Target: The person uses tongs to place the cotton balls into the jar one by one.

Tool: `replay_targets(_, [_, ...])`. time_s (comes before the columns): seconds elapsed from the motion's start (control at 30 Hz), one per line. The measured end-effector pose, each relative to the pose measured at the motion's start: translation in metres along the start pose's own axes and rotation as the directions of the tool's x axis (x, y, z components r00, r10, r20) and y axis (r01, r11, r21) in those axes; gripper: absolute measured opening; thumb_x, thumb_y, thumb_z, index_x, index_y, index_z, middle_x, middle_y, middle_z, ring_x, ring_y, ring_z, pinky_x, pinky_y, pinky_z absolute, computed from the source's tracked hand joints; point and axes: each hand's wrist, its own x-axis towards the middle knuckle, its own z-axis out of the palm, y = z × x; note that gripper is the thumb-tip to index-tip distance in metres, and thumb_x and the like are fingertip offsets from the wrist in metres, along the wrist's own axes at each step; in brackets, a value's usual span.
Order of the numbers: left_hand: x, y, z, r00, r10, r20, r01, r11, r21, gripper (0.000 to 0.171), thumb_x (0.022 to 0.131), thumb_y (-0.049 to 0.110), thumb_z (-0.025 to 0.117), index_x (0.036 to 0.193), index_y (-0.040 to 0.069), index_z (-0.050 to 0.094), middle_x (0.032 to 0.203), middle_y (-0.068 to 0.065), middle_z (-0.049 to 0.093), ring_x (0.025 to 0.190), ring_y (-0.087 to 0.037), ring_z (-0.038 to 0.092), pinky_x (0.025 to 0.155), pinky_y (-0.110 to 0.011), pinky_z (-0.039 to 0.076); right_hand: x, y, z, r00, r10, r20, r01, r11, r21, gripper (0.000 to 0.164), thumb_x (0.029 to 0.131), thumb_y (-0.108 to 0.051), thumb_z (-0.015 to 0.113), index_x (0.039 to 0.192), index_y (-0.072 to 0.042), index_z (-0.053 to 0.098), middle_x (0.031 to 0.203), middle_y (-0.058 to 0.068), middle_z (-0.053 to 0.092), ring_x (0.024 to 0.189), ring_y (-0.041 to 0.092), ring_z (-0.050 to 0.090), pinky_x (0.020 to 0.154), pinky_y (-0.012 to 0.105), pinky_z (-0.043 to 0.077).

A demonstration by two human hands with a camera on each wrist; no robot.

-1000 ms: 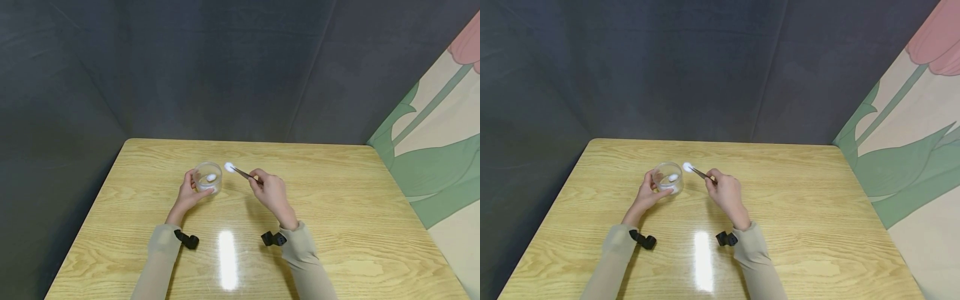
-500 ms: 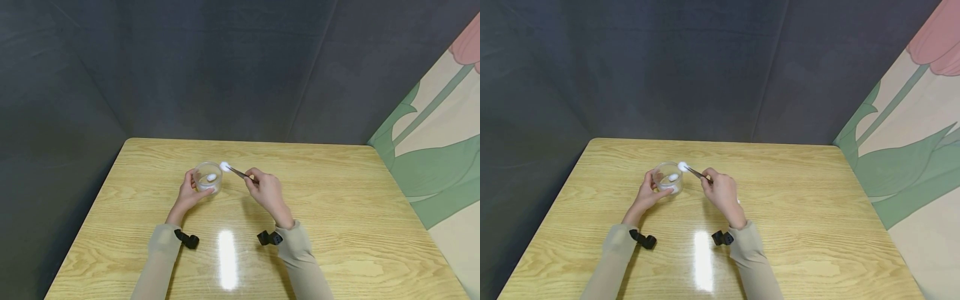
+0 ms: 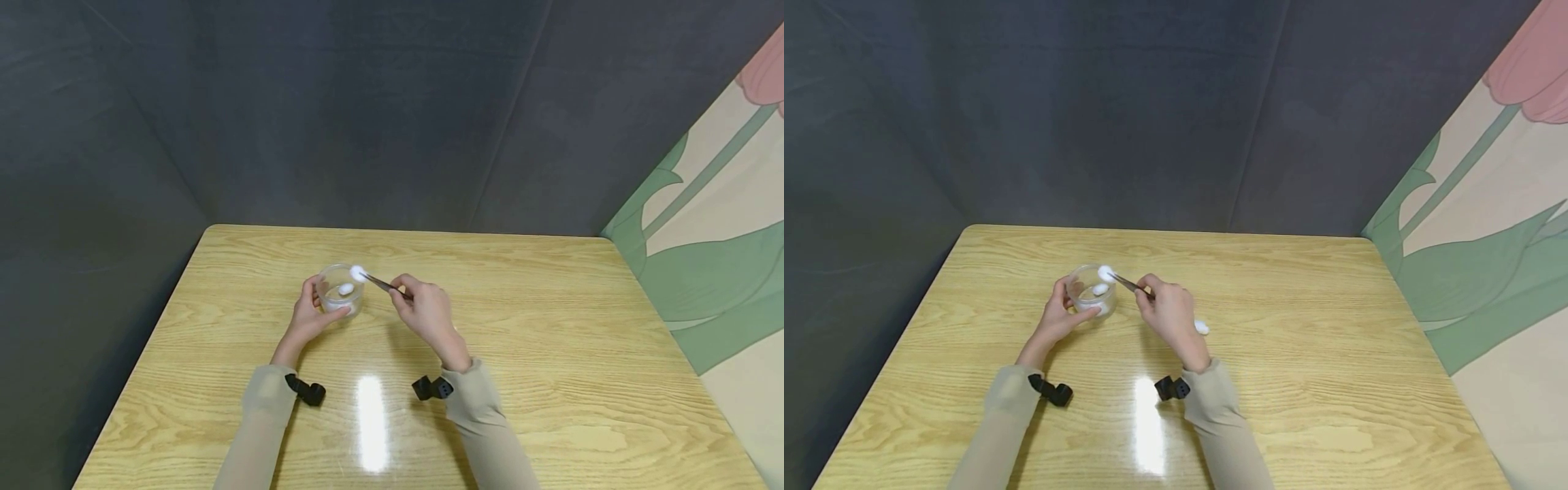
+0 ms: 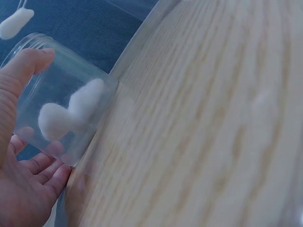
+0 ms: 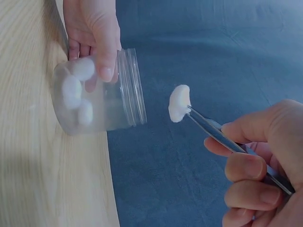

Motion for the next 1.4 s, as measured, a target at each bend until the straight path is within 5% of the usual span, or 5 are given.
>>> replay_targets(0.5, [0.0, 0.001, 0.001, 1.0, 0.018, -0.003, -0.018, 1.0, -0.01, 0.081, 0.078, 0.006, 0.074, 0.142, 0.001, 0.024, 0.139, -0.028, 0.033, 0.121, -0.042, 0.038, 0.099, -0.053, 0.032, 0.004, -0.006, 0.016, 1.0, -0.009, 0.02, 0.009, 1.0, 0.025, 0.005, 0.086, -0.01, 0.065, 0.084, -0.006, 0.066, 0.05, -0.004, 0.048, 0.039, 0.003, 0.029, 0.039, 0.021, 0.024])
replay_targets(0.87, [0.001, 0.003, 0.002, 1.0, 0.003, -0.013, -0.003, 1.0, 0.03, 0.081, 0.078, 0.004, 0.073, 0.142, 0.001, 0.024, 0.136, -0.029, 0.035, 0.118, -0.04, 0.04, 0.098, -0.052, 0.033, 0.006, -0.004, 0.027, 0.989, 0.088, 0.121, -0.092, 0.996, 0.024, 0.006, 0.089, -0.013, 0.063, 0.087, -0.008, 0.066, 0.051, -0.006, 0.047, 0.039, 0.006, 0.033, 0.04, 0.022, 0.026])
replay_targets(1.17, [0.016, -0.03, 0.001, 0.999, -0.002, -0.032, 0.002, 1.0, 0.012, 0.086, 0.075, 0.012, 0.079, 0.143, 0.009, 0.026, 0.138, -0.02, 0.037, 0.119, -0.034, 0.041, 0.098, -0.049, 0.034, 0.006, -0.006, 0.03, 0.976, 0.145, 0.163, -0.146, 0.989, -0.01, 0.012, 0.09, -0.018, 0.063, 0.089, -0.008, 0.067, 0.062, -0.002, 0.062, 0.043, 0.005, 0.043, 0.042, 0.023, 0.033])
replay_targets(1.4, [0.016, -0.033, 0.002, 0.999, 0.024, -0.046, -0.023, 0.999, 0.026, 0.085, 0.075, 0.013, 0.079, 0.142, 0.01, 0.028, 0.136, -0.019, 0.038, 0.117, -0.034, 0.042, 0.097, -0.049, 0.036, 0.005, -0.006, 0.03, 0.979, 0.133, 0.156, -0.136, 0.991, 0.006, 0.012, 0.09, -0.017, 0.063, 0.09, -0.006, 0.067, 0.06, -0.001, 0.061, 0.041, 0.005, 0.04, 0.04, 0.022, 0.032])
